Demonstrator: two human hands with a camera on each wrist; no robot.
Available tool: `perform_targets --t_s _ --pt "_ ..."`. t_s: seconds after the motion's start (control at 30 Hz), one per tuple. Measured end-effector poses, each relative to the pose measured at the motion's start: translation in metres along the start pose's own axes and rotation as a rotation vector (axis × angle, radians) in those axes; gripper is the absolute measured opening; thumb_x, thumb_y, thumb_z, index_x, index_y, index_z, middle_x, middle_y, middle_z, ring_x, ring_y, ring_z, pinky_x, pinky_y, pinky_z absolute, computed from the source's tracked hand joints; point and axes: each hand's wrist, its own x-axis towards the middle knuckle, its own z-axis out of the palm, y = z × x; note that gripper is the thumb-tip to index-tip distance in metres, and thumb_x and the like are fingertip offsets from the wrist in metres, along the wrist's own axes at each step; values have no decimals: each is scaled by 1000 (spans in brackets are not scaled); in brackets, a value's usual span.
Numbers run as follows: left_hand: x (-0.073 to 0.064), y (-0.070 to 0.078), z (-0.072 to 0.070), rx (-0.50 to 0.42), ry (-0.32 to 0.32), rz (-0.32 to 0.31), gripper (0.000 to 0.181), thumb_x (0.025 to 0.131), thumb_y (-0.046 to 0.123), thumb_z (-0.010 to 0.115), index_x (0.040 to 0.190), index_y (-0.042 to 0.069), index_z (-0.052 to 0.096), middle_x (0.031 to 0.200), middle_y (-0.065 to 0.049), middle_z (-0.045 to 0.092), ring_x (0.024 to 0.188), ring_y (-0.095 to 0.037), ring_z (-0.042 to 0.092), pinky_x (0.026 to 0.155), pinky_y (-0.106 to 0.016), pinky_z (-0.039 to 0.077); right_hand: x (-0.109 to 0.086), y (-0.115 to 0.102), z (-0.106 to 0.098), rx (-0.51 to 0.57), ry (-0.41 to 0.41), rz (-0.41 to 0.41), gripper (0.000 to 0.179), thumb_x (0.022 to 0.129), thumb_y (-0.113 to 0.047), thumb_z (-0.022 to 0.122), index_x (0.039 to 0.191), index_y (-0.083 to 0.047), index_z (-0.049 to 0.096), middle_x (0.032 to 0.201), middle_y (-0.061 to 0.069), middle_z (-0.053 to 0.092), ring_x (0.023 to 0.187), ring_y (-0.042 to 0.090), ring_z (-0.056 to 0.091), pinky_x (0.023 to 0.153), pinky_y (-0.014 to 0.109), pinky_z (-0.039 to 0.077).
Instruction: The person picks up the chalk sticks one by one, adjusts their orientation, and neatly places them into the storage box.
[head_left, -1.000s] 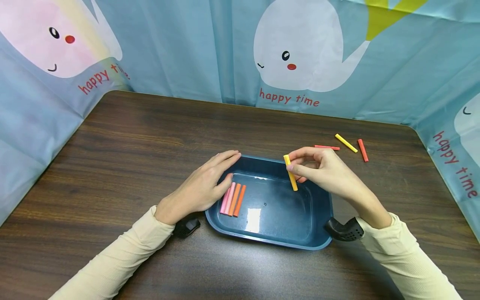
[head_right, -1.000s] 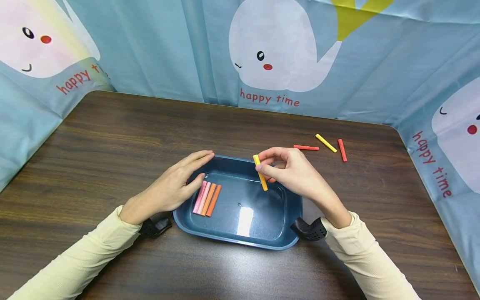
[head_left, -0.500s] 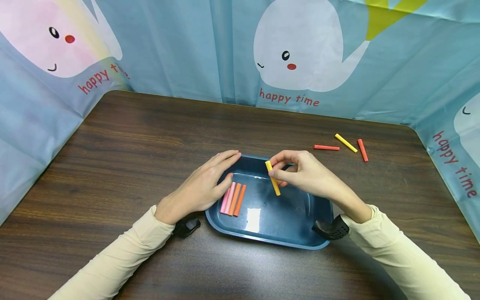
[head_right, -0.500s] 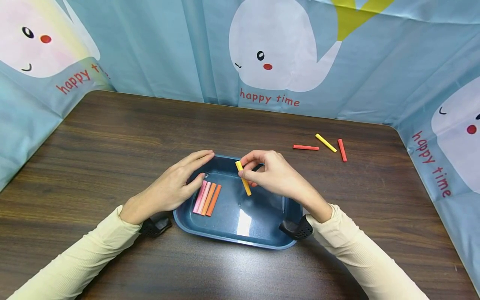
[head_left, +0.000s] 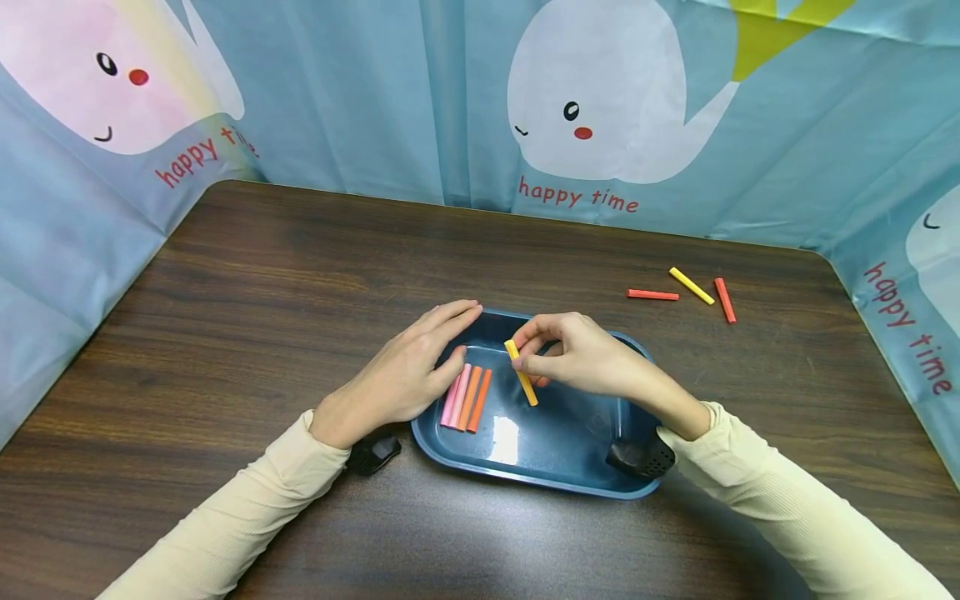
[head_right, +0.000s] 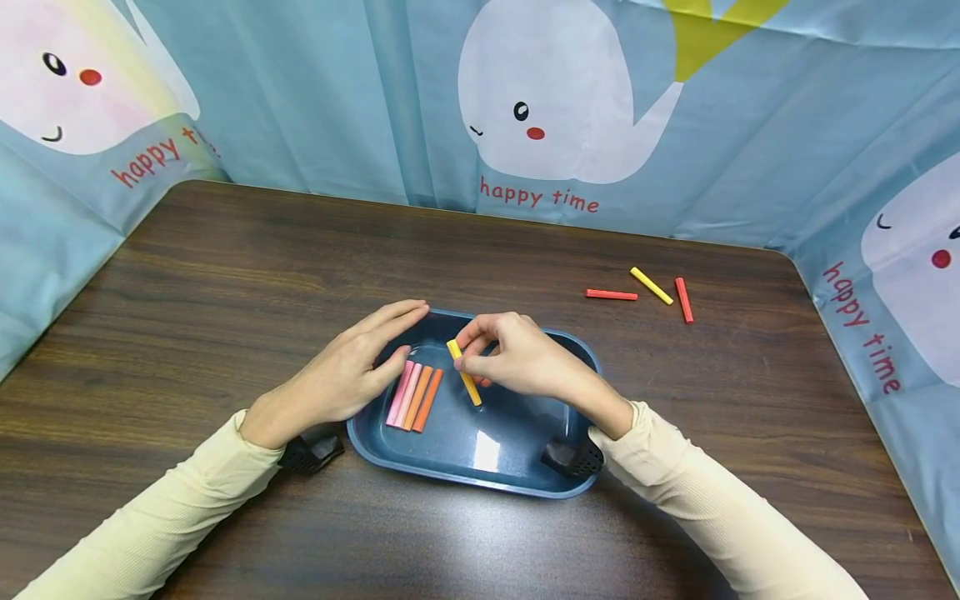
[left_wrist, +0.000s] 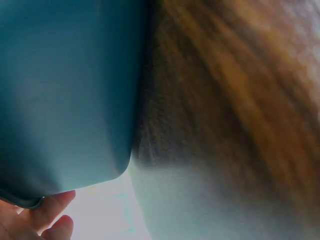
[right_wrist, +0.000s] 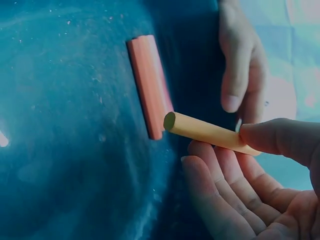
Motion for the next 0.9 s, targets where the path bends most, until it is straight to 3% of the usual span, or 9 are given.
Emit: perform_targets --t_s 0.17,0.5,0.9 --pt "0 0 0 -8 0 -1 54 99 14 53 151 6 41 158 -9 38 146 -27 37 119 -50 32 5 -1 7 -18 -42 30 20 92 -9 65 110 0 64 92 9 72 72 18 69 70 31 60" --pt "0 -1 0 -1 -5 -3 55 98 13 54 151 6 41 158 -9 38 147 -27 37 121 -50 28 12 3 17 -49 -129 81 23 93 -7 65 114 2 59 92 10 70 71 13 68 68 31 61" --pt "0 0 0 9 -10 -7 55 98 13 54 151 6 40 158 -9 37 147 -26 36 123 -48 26 15 4 25 -41 -158 144 29 94 -7 64 121 1 54 93 11 70 70 14 70 67 31 61"
